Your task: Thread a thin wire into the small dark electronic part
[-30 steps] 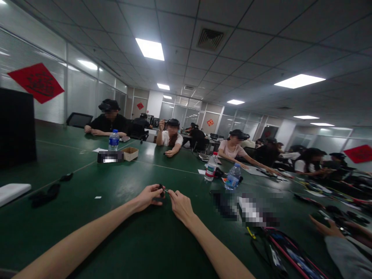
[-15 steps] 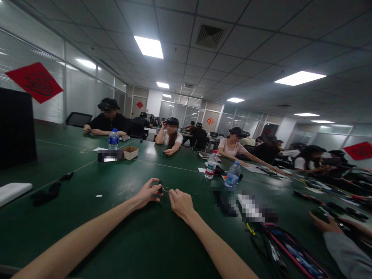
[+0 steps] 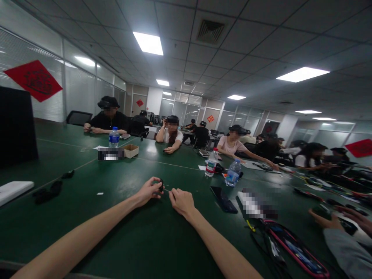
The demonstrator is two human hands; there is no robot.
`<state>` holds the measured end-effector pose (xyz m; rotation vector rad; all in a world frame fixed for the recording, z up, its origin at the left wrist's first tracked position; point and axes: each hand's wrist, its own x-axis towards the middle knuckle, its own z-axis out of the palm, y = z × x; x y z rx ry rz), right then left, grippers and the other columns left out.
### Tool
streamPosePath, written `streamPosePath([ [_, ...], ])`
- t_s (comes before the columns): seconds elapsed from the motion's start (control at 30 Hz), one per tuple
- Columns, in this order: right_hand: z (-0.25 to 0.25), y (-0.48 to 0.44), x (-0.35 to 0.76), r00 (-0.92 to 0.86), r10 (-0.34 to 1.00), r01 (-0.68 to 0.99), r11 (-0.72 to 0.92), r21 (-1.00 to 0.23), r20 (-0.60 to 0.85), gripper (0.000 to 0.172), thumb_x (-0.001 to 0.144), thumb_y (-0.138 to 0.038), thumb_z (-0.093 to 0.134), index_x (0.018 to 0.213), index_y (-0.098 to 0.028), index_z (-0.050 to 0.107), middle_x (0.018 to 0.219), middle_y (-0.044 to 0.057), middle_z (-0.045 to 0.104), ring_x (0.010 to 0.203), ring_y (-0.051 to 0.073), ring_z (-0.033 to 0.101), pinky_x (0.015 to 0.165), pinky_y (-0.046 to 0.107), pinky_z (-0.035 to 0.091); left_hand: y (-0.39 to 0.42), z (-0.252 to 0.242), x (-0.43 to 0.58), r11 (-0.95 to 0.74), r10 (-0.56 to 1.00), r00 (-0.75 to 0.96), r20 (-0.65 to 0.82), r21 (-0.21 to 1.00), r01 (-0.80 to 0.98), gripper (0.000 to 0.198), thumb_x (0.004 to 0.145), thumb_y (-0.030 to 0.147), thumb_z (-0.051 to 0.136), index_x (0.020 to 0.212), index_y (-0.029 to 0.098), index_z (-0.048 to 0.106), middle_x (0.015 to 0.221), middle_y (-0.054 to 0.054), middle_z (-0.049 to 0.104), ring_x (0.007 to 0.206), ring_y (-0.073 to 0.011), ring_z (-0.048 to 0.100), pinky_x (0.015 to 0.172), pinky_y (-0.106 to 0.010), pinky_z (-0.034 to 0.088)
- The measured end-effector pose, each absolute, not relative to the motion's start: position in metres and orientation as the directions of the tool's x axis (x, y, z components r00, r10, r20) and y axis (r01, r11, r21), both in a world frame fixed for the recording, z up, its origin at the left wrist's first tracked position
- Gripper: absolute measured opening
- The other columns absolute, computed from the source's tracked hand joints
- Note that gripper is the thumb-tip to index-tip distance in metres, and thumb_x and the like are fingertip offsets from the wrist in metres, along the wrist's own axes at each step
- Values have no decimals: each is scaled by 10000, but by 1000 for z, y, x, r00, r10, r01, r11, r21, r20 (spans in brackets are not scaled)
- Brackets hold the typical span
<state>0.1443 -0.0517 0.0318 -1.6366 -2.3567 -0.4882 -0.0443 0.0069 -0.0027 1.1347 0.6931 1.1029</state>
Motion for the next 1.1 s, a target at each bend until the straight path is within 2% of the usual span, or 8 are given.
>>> streamPosePath([
  [0.13,33,-52,145,-374,854,927,347,141,361,487,966,-453,180,917,-205,596,861,51,645,689,120,594,567,214,351,6,-2,-44,31,931,354,89,947,-320,433,731,407,691,1036,207,457,945,-91,621,748,-177,642,564,-259,518],
  [0.43,36,-54,143,-375,870,927,353,127,319,486,961,-464,202,928,-200,609,886,64,658,701,129,611,603,229,390,7,-5,-44,-31,922,357,149,949,-315,472,707,422,709,1043,192,469,872,-69,615,705,-157,648,579,-239,515],
  [0.67,35,-56,141,-356,881,934,331,132,311,499,957,-476,196,945,-202,613,891,82,671,713,153,629,637,259,421,7,-6,-42,-44,928,341,149,954,-297,469,692,433,715,1004,191,462,820,-50,614,671,-146,639,638,-292,537],
  [0.77,35,-56,140,-343,889,939,318,129,303,516,957,-481,183,953,-199,615,902,92,675,714,157,636,651,268,429,8,-6,-41,-55,927,339,159,953,-298,484,669,426,734,995,195,461,802,-42,612,716,-159,636,663,-316,540],
  [0.97,33,-55,141,-345,886,938,317,140,310,563,953,-504,147,938,-200,621,877,95,683,737,178,644,675,288,432,10,-8,-42,-93,931,316,184,955,-282,493,634,379,775,954,184,455,765,-27,602,687,-146,633,586,-221,494],
  [1.1,33,-55,142,-358,884,934,331,136,302,598,948,-519,120,934,-194,622,859,98,684,725,173,640,677,287,426,10,-10,-44,-69,929,327,172,951,-303,497,628,361,784,937,180,439,800,-41,611,718,-164,648,661,-292,528],
])
